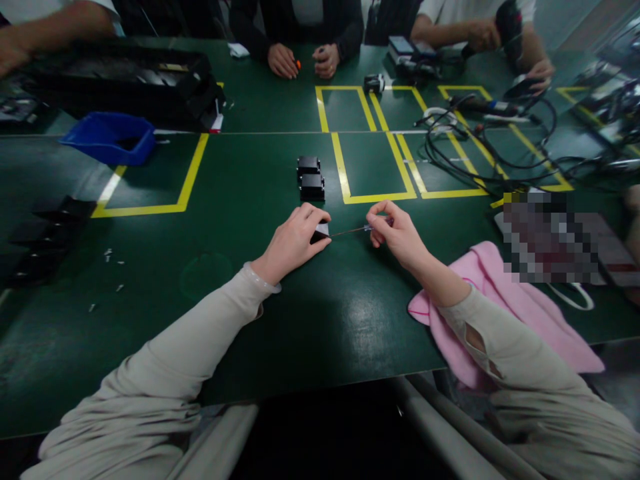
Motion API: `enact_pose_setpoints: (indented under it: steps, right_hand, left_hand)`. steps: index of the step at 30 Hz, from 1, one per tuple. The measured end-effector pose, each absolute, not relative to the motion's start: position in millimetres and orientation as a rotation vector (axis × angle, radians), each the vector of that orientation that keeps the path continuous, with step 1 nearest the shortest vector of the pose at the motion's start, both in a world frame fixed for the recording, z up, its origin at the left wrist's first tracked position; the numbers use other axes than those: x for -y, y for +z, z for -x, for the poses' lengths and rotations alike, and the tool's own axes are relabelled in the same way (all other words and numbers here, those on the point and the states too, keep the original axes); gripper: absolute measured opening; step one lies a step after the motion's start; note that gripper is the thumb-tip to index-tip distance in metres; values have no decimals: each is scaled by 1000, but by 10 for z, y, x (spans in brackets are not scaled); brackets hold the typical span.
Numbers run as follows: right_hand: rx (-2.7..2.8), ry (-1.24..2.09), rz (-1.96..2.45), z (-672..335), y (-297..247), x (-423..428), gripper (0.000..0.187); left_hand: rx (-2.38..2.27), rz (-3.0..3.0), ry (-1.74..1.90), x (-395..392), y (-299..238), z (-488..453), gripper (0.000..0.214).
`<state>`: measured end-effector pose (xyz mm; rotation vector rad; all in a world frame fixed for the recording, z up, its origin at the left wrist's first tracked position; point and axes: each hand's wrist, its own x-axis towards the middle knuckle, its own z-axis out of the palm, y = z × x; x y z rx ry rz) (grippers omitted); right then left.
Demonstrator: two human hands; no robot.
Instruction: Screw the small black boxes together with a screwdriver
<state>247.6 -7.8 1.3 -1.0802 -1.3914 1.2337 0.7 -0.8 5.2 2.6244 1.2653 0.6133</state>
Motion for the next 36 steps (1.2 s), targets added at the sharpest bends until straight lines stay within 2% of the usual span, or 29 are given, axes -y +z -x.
enact_pose_setpoints:
  steps: [19, 25, 31, 36]
  right_hand:
    - [1386, 1257, 1096, -2474, 33, 86, 28]
    - [1399, 1239, 1077, -2475, 23, 85, 24]
    - [1381, 1296, 1076, -2479, 25, 82, 30]
    - [1383, 1253, 1073, -2483, 21, 79, 26]
  left_hand:
    - [-1264, -2621, 633, 6, 43, -11, 33]
    - [-1265, -2620, 616, 1, 42, -8, 33]
    - [-1266, -2623, 620, 7, 45, -8, 33]
    - [-1266, -2625, 623, 6, 39, -6, 34]
